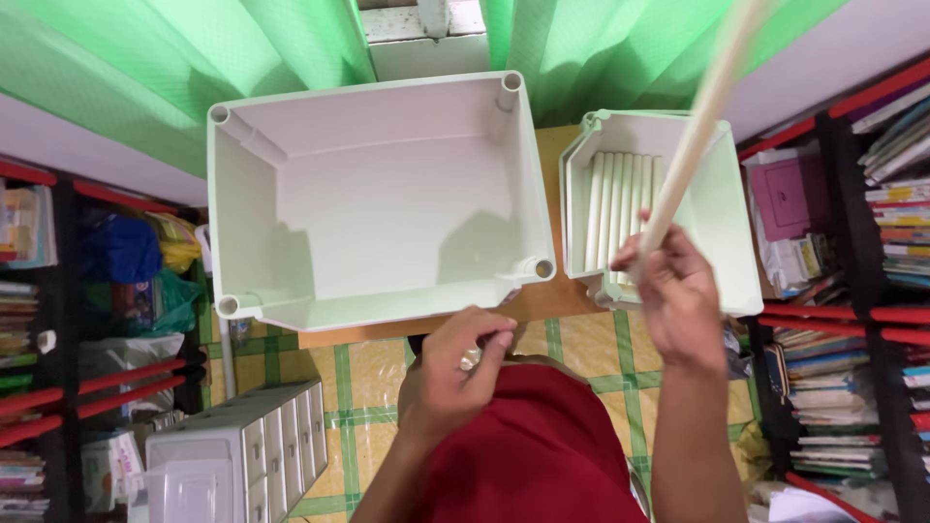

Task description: The person assembles a white plastic shelving unit by inserting vertical poles into the corner sockets of the base and then stacking additional shelf trays on top. The person handles the poles and trays by hand, aligning and pressing them into place to form a multi-tiered storage unit.

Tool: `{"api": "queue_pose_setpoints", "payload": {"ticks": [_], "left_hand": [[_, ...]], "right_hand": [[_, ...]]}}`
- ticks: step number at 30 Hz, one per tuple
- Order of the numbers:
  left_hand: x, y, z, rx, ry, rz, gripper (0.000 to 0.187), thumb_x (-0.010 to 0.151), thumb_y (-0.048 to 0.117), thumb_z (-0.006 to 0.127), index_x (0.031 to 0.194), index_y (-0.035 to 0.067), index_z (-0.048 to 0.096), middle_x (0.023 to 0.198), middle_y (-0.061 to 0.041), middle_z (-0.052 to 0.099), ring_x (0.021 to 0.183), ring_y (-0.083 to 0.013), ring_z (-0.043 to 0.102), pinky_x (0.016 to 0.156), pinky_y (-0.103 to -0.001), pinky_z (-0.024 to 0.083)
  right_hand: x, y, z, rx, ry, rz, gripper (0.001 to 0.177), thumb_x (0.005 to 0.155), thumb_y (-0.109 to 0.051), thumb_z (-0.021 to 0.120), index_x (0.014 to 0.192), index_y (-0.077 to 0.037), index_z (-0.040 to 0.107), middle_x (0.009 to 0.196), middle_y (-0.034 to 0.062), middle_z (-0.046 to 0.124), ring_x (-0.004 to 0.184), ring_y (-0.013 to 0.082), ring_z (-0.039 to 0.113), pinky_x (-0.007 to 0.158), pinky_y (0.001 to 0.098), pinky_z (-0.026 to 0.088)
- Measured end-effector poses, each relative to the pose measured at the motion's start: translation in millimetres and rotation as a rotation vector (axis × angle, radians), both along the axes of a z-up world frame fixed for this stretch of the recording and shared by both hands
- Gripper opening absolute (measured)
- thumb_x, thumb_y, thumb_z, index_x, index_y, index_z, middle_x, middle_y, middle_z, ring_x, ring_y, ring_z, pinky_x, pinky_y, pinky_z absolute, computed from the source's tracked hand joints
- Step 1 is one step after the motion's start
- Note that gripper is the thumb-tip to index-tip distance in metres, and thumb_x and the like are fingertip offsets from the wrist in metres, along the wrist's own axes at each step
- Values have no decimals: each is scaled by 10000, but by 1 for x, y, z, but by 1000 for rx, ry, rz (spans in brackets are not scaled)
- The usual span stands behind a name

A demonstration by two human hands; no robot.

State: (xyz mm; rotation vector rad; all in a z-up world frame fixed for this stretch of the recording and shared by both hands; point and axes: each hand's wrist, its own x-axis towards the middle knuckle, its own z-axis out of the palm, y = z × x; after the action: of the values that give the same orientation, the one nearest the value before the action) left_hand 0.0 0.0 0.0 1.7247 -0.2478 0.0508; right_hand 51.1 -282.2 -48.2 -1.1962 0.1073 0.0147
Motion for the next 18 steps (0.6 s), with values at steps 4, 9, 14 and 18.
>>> {"api": "queue_pose_setpoints", "payload": {"ticks": [4, 9, 14, 18], "left_hand": [[26, 4, 6, -31, -131, -25, 123, 968, -24, 681, 1090, -10, 684, 927, -94, 674, 805, -209, 661, 722, -307, 531], [50, -5, 11, 198, -320, 13, 266, 882, 16, 749, 1130, 20, 654, 1083, -132, 649, 1006, -315, 616, 873, -396, 516], [66, -12, 5, 204, -310, -74, 376, 842, 64, 796, 1177, 31, 627, 1127, -134, 630, 1036, -342, 601, 906, -433, 484], [70, -16, -6, 170, -317, -81, 359, 859, 75, 812, 1169, 36, 636, 1110, -115, 635, 1031, -320, 616, 905, -425, 493]], "right_hand": [[-7, 39, 32, -86, -82, 88, 308, 1021, -75, 638, 1311, -5, 562, 1121, 137, 715, 1119, 249, 691, 983, 392, 556], [3, 72, 57, -357, -160, 33, 264, 1001, 3, 649, 1243, 6, 544, 1119, 136, 742, 1095, 219, 717, 975, 361, 579], [0, 93, 71, -444, -168, 6, 267, 973, 52, 629, 1231, 24, 569, 1118, 116, 732, 1107, 195, 706, 984, 347, 573], [-4, 98, 77, -658, -178, -1, 177, 972, 59, 656, 1140, 6, 672, 1064, 97, 761, 1007, 180, 710, 905, 327, 583]]}}
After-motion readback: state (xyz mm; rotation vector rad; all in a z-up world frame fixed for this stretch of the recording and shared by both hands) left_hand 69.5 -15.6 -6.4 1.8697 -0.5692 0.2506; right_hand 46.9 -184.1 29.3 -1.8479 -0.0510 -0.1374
